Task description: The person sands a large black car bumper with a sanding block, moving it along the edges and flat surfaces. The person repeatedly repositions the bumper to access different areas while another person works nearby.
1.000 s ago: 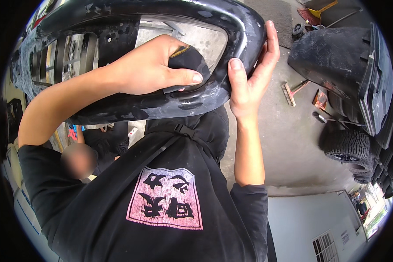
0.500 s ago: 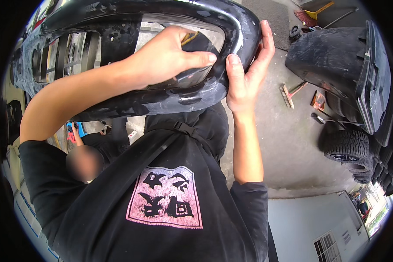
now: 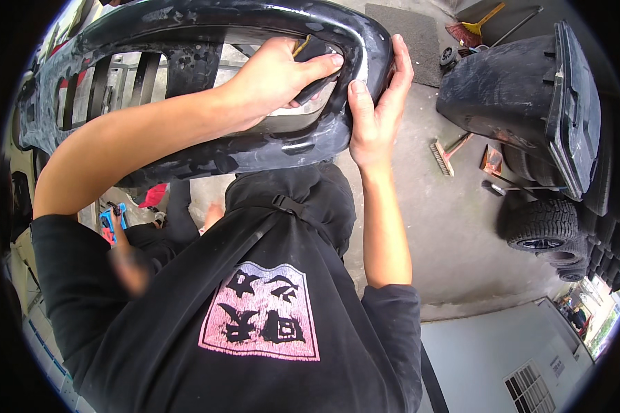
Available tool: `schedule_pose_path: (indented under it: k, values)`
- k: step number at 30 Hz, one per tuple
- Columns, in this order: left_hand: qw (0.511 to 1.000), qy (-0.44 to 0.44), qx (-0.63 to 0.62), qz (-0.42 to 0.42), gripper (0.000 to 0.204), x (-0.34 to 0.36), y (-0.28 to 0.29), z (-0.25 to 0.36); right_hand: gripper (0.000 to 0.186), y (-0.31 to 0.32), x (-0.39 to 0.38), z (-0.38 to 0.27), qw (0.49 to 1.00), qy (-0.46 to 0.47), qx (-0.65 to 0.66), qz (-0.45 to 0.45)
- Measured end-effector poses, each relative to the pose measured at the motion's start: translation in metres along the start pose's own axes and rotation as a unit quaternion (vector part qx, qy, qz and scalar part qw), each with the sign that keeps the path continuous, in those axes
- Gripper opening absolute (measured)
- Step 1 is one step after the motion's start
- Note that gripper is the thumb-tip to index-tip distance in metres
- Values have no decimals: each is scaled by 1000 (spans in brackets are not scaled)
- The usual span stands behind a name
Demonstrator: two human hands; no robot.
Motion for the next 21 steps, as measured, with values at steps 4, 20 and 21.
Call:
schedule_pose_path:
  k: [4,20,21]
  values:
    - [991,16,107,-83,24,-10,7,-2,76,-1,0,-4,1000,0,-7,-3]
    - [907,-59,361,-208,29,-21,13,10,75,-2,-1,-2,1000,8,12,-2]
    - [889,-55,392,-230,29,-21,16,16,75,-1,0,0,1000,17,11,7]
Point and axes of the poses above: each hand's wrist, its own x-axis towards the middle knuckle, its own y-axis out of the back of the hand, z = x × y, the point moved 5 cm from there along x, towards the middle knuckle, and after that the axes turned 6 degrees about -z, right-handed, at the moved point
